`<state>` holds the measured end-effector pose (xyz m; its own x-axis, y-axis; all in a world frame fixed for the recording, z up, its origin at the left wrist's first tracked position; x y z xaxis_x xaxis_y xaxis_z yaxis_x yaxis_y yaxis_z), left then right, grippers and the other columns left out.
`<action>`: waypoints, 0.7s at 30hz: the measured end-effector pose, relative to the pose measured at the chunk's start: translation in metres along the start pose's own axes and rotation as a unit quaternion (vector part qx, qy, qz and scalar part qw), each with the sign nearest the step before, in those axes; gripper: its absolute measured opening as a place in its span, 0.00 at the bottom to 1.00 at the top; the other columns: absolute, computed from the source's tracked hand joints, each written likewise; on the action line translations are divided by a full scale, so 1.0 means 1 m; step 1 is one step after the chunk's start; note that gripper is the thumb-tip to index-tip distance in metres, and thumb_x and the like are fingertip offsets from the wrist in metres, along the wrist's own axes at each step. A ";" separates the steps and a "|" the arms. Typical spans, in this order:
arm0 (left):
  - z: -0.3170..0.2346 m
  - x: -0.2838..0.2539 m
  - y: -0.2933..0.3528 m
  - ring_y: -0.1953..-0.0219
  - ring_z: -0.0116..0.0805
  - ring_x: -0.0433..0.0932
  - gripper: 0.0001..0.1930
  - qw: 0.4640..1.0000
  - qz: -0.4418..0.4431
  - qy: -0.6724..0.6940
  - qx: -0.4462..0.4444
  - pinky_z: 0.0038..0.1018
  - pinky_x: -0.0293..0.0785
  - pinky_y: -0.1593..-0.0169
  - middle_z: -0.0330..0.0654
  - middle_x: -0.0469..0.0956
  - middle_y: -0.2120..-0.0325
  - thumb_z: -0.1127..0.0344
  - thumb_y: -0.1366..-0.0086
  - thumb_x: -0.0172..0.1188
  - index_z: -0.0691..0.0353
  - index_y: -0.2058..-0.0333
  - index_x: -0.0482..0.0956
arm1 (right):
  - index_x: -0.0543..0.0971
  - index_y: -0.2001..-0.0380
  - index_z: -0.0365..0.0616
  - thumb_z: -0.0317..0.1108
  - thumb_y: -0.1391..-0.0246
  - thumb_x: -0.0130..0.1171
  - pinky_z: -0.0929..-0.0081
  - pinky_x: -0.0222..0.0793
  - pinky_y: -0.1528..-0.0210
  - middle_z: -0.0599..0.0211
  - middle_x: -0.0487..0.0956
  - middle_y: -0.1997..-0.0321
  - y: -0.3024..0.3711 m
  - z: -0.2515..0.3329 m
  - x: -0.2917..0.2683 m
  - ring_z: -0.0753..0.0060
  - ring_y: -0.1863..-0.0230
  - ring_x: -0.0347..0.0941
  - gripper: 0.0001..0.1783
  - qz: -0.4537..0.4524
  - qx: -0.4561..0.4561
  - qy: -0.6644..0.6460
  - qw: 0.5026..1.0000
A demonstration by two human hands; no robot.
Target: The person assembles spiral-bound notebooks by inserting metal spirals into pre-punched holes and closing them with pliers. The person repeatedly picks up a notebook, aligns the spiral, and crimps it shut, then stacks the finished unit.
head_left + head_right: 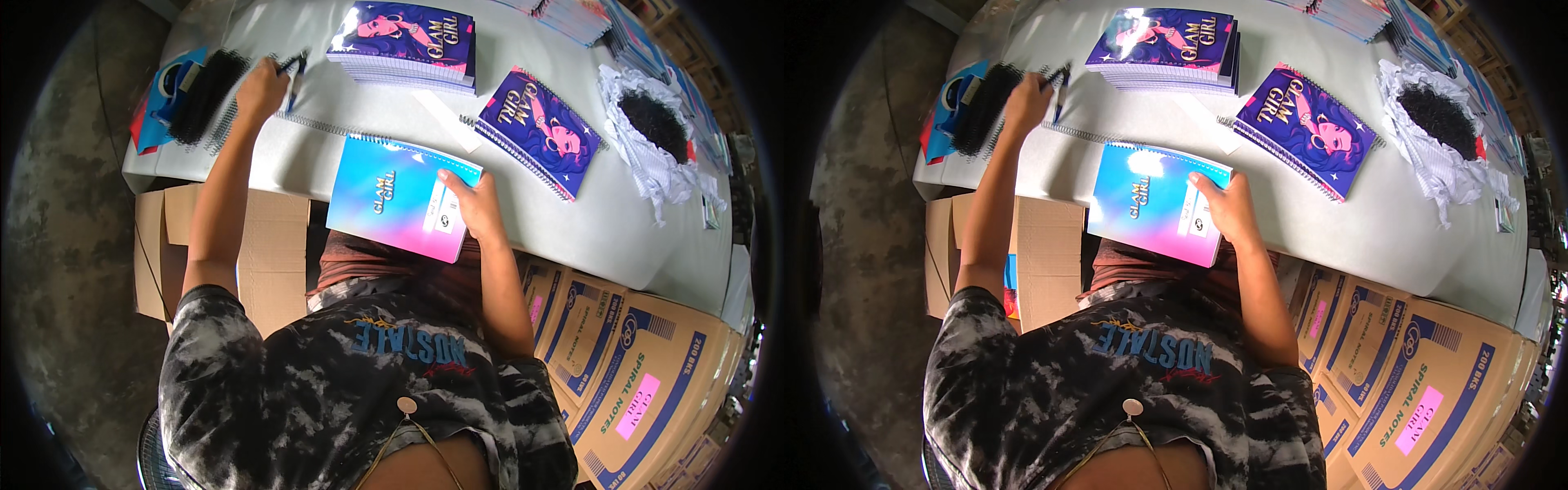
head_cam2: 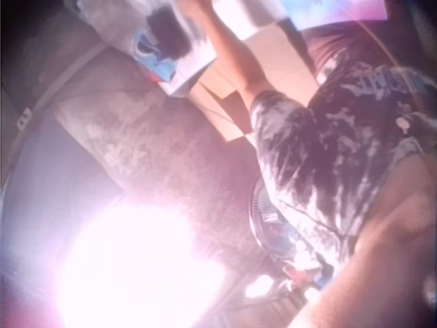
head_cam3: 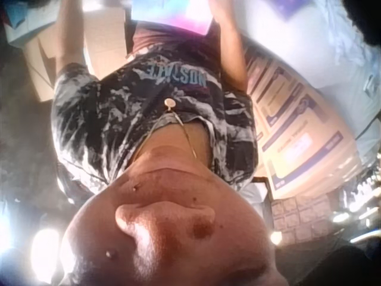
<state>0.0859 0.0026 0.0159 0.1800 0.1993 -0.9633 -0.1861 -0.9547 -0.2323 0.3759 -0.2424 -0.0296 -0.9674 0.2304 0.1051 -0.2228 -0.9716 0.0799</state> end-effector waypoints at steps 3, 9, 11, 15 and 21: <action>-0.046 -0.049 0.027 0.70 0.49 0.77 0.12 0.978 -0.148 0.136 0.058 0.36 0.71 0.70 0.50 0.77 0.74 0.59 0.39 0.52 0.59 0.60 0.71 | 0.76 0.70 0.33 0.30 0.50 0.57 0.81 0.63 0.78 0.71 0.76 0.77 0.005 0.002 -0.001 0.86 0.79 0.66 0.09 -0.004 -0.002 0.040 0.999; -0.110 -0.059 0.144 0.75 0.45 0.78 0.11 0.969 0.097 0.129 0.185 0.36 0.73 0.71 0.43 0.78 0.77 0.52 0.43 0.56 0.51 0.68 0.78 | 0.76 0.71 0.33 0.30 0.50 0.56 0.81 0.63 0.78 0.71 0.76 0.78 0.006 0.004 0.002 0.86 0.79 0.66 0.09 -0.001 0.001 0.048 0.999; -0.116 -0.058 0.152 0.77 0.41 0.78 0.11 0.978 0.111 0.100 0.145 0.32 0.72 0.73 0.43 0.78 0.79 0.55 0.43 0.58 0.55 0.68 0.78 | 0.76 0.71 0.32 0.29 0.50 0.56 0.81 0.63 0.78 0.71 0.76 0.77 0.005 0.004 0.002 0.86 0.79 0.66 0.08 -0.009 -0.009 0.046 0.999; -0.119 -0.056 0.154 0.79 0.38 0.77 0.10 0.984 0.082 0.105 0.116 0.30 0.71 0.75 0.43 0.78 0.80 0.57 0.43 0.59 0.56 0.68 0.79 | 0.76 0.68 0.34 0.30 0.49 0.57 0.80 0.66 0.69 0.70 0.77 0.73 0.005 0.003 -0.001 0.84 0.73 0.68 0.09 0.003 0.015 0.063 0.998; -0.119 -0.055 0.152 0.80 0.41 0.77 0.10 0.986 0.051 0.073 0.143 0.32 0.71 0.76 0.42 0.79 0.78 0.57 0.44 0.58 0.57 0.70 0.77 | 0.77 0.70 0.33 0.29 0.50 0.57 0.80 0.65 0.73 0.70 0.76 0.76 0.005 0.005 0.002 0.85 0.76 0.67 0.08 -0.005 -0.008 0.049 0.999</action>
<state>0.1630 -0.1797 0.0492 0.2788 0.0522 -0.9589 -0.4719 -0.8622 -0.1841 0.3735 -0.2468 -0.0243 -0.9722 0.2341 0.0064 -0.2332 -0.9703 0.0644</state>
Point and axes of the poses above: each hand's wrist, its own y-axis away from the middle knuckle, its own x-axis out of the palm, z = x × y, the point moved 1 cm from there along -y, towards the middle knuckle
